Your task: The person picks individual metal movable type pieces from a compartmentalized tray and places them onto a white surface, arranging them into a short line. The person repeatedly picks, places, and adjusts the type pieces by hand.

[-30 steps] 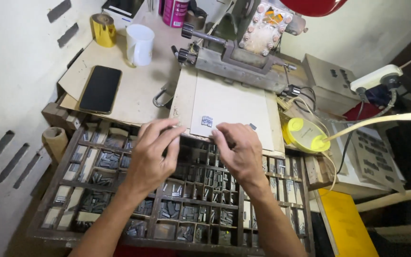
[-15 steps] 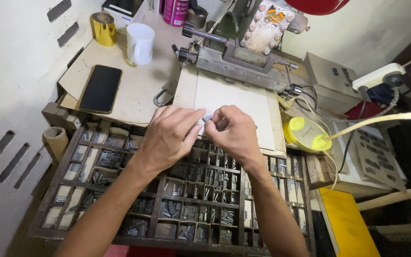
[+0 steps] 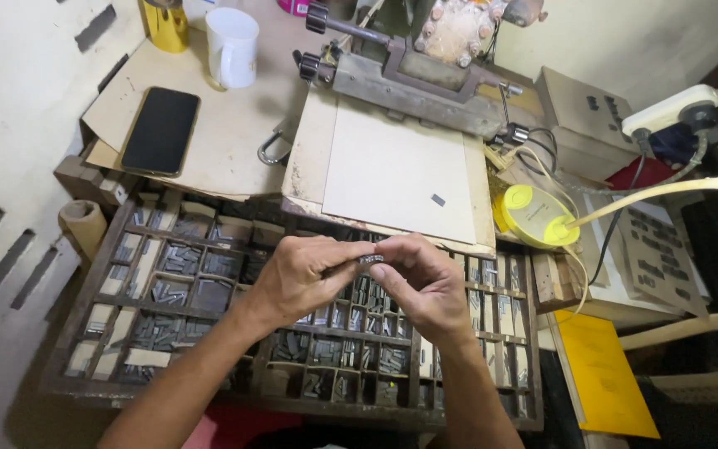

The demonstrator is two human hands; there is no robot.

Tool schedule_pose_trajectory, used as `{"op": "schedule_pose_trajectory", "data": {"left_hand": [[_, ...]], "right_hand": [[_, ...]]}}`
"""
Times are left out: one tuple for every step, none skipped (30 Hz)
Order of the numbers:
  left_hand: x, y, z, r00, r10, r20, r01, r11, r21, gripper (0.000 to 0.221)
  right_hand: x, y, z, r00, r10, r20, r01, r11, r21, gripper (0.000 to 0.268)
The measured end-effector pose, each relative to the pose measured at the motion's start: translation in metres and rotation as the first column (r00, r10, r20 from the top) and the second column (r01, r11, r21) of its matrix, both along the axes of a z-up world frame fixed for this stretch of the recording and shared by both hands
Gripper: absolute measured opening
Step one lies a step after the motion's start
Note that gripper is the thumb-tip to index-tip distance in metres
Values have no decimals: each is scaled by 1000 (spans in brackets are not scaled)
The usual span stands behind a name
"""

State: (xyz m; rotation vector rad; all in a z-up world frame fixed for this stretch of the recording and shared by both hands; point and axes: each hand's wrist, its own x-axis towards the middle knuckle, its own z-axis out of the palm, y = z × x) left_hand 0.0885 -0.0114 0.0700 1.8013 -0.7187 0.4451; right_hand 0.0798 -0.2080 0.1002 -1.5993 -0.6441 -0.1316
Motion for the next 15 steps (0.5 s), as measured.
{"op": "schedule_pose_trajectory", "data": {"left_hand": [[-2, -3, -5, 998, -13, -69, 9, 998, -63, 26], [-4, -6, -9, 990, -30, -137, 13, 992, -126, 25], [-5, -8, -9, 990, -32, -141, 14, 992, -125, 25], [-6, -9, -8, 985, -51, -166, 27, 989, -146, 26], [-8, -9, -8, 979, -67, -192, 35, 985, -167, 27], [-9, -11, -8, 978, -66, -197, 33, 985, -167, 27], [-9, -11, -8, 976, -59, -212, 25, 987, -161, 27], [-9, -12, -8, 972, -52, -227, 17, 988, -155, 27], [-10, -12, -6, 972, -50, -231, 15, 988, -152, 27], [-11, -11, -5, 974, -56, -221, 21, 987, -159, 26], [-11, -11, -3, 975, -63, -212, 27, 985, -168, 25], [-11, -11, -5, 974, -63, -216, 27, 986, -167, 25], [-11, -10, -7, 971, -70, -231, 28, 983, -182, 24], [-11, -9, -9, 966, -78, -246, 29, 980, -197, 23], [-12, -9, -9, 966, -75, -249, 25, 980, -197, 23]], "right_hand": [[-1, -2, -7, 998, -57, 34, 58, 998, -29, 25], [-3, -4, -15, 991, -113, 70, 117, 991, -57, 23], [-4, -3, -16, 991, -115, 67, 119, 991, -57, 23], [-5, -2, -18, 991, -120, 52, 122, 992, -44, 22], [-6, 0, -20, 992, -122, 36, 123, 992, -31, 21], [-8, -2, -19, 992, -120, 31, 121, 992, -31, 21], [-8, -3, -19, 992, -121, 29, 122, 992, -38, 21], [-8, -3, -19, 992, -121, 27, 122, 991, -45, 21], [-8, -3, -21, 993, -120, 23, 121, 992, -43, 21], [-8, -2, -23, 992, -121, 35, 122, 991, -47, 21], [-8, -1, -24, 991, -122, 47, 124, 991, -52, 21], [-8, 0, -27, 992, -122, 43, 124, 991, -52, 21], [-8, 0, -29, 990, -129, 50, 132, 990, -51, 19], [-8, 1, -31, 989, -137, 56, 140, 989, -51, 18], [-8, 1, -32, 989, -135, 53, 137, 989, -52, 18]]}}
